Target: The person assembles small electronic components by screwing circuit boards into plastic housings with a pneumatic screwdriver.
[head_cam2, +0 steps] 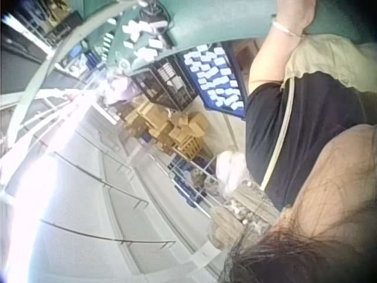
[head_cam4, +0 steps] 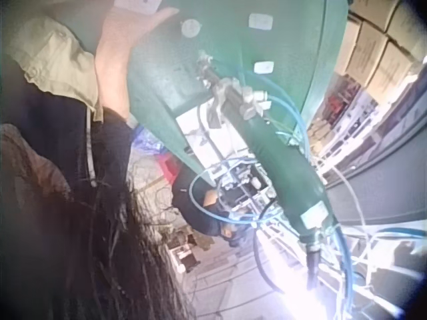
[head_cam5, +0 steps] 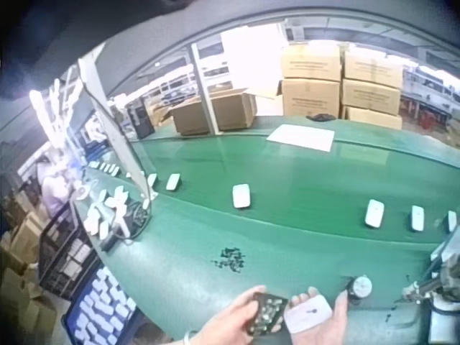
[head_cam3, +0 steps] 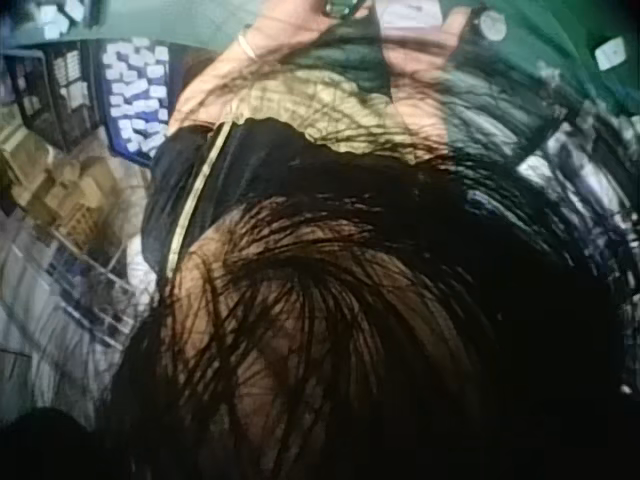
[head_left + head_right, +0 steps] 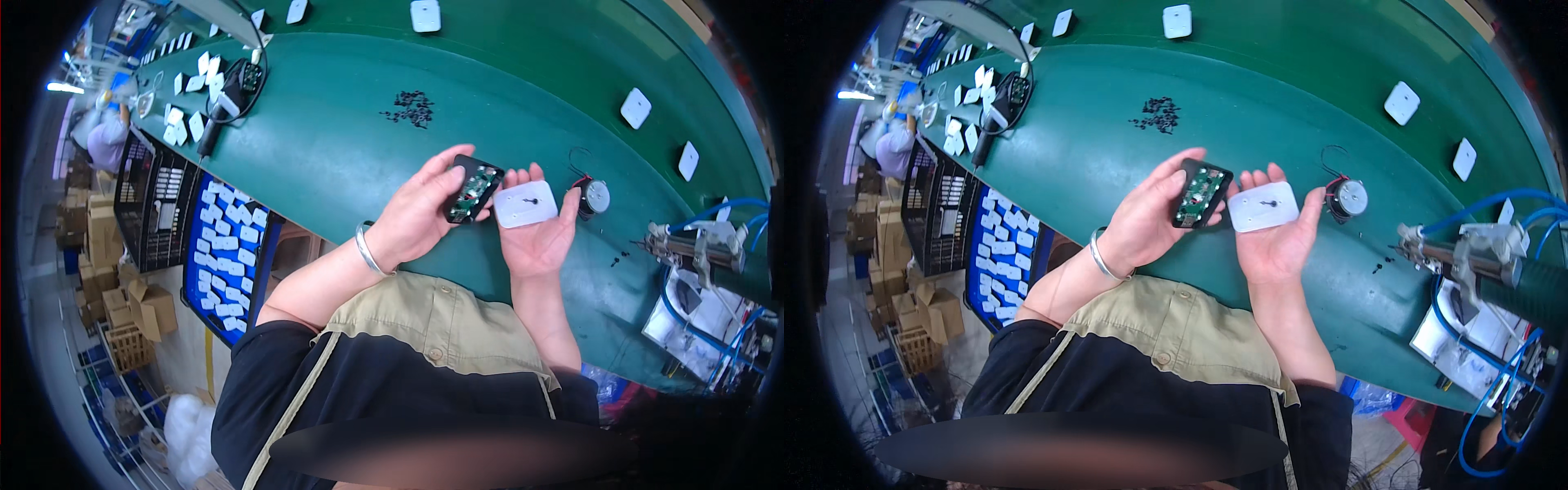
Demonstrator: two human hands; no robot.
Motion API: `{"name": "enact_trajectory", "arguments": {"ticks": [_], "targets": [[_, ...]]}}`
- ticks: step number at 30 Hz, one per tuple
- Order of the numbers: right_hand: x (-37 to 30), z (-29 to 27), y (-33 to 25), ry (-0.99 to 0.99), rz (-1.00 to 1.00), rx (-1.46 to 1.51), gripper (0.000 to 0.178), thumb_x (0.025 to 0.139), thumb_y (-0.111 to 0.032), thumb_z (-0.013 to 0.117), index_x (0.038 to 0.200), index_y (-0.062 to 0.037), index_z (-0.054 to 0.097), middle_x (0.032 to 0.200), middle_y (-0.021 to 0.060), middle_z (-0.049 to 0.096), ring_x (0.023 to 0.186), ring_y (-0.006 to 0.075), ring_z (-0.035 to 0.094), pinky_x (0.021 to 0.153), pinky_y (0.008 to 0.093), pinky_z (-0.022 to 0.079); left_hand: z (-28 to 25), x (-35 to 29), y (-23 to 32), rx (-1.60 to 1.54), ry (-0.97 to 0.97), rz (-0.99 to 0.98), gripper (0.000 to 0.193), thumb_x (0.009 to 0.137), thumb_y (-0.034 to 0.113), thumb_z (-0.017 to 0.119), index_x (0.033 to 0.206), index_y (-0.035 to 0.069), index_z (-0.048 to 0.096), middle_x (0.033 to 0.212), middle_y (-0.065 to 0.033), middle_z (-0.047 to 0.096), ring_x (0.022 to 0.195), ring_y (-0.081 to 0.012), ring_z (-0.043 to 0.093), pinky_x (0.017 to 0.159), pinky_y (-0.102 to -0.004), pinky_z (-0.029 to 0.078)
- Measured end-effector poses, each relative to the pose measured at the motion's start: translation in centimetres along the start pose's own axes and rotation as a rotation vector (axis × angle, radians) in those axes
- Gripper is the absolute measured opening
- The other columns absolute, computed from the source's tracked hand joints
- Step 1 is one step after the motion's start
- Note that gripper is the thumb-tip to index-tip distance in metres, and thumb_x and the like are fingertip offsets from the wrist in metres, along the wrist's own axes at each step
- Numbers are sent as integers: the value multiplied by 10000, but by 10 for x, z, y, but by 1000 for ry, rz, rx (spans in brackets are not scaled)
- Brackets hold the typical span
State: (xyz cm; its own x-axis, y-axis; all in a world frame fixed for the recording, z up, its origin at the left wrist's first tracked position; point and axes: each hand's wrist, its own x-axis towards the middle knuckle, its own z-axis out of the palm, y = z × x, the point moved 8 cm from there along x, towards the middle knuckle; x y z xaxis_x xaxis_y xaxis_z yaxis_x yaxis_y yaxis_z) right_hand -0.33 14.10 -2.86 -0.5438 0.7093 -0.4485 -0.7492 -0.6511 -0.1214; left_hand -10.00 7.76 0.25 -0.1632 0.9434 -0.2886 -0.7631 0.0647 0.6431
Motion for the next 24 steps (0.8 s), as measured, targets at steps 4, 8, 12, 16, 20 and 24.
{"name": "enact_trajectory", "arguments": {"ticks": [4,8,12,16,20,24], "targets": [[-6,8,3,-93,48,-38,694,824,-623,330,1156,-19,412,1094,134,487,1053,271,457,919,399,372,37,-10,35,1003,20,644,487,738,150,663,1170,46,464,1018,-96,514,899,-204,536,752,-310,464],[-12,17,8,-198,102,-27,730,816,-653,280,1204,-41,371,1150,135,473,1085,280,445,935,414,361,63,-14,32,1371,11,855,511,669,195,712,1120,54,516,1008,-138,514,878,-275,540,720,-333,469],[-13,18,10,-219,115,-14,736,821,-648,265,1229,-41,352,1192,146,444,1111,283,422,957,417,346,67,-9,24,1433,-16,869,509,668,217,709,1113,61,517,1007,-135,513,881,-285,544,706,-345,477],[-12,13,10,-197,108,-30,739,835,-614,305,1270,-18,344,1245,168,415,1154,292,400,994,418,315,66,-6,21,1485,-36,831,502,668,204,710,1107,52,522,1022,-138,518,866,-283,559,695,-341,486],[-12,13,12,-176,105,-53,738,834,-615,300,1269,-21,350,1243,169,416,1161,294,393,996,422,312,63,-4,20,1503,-25,791,505,662,205,709,1111,63,525,1011,-129,532,874,-276,559,704,-337,486],[-11,13,13,-152,79,-96,751,820,-633,295,1279,-40,309,1239,163,403,1151,291,391,986,427,315,59,-2,26,1580,-45,785,566,636,255,721,1127,60,518,946,-118,575,844,-278,564,687,-342,482]]}}
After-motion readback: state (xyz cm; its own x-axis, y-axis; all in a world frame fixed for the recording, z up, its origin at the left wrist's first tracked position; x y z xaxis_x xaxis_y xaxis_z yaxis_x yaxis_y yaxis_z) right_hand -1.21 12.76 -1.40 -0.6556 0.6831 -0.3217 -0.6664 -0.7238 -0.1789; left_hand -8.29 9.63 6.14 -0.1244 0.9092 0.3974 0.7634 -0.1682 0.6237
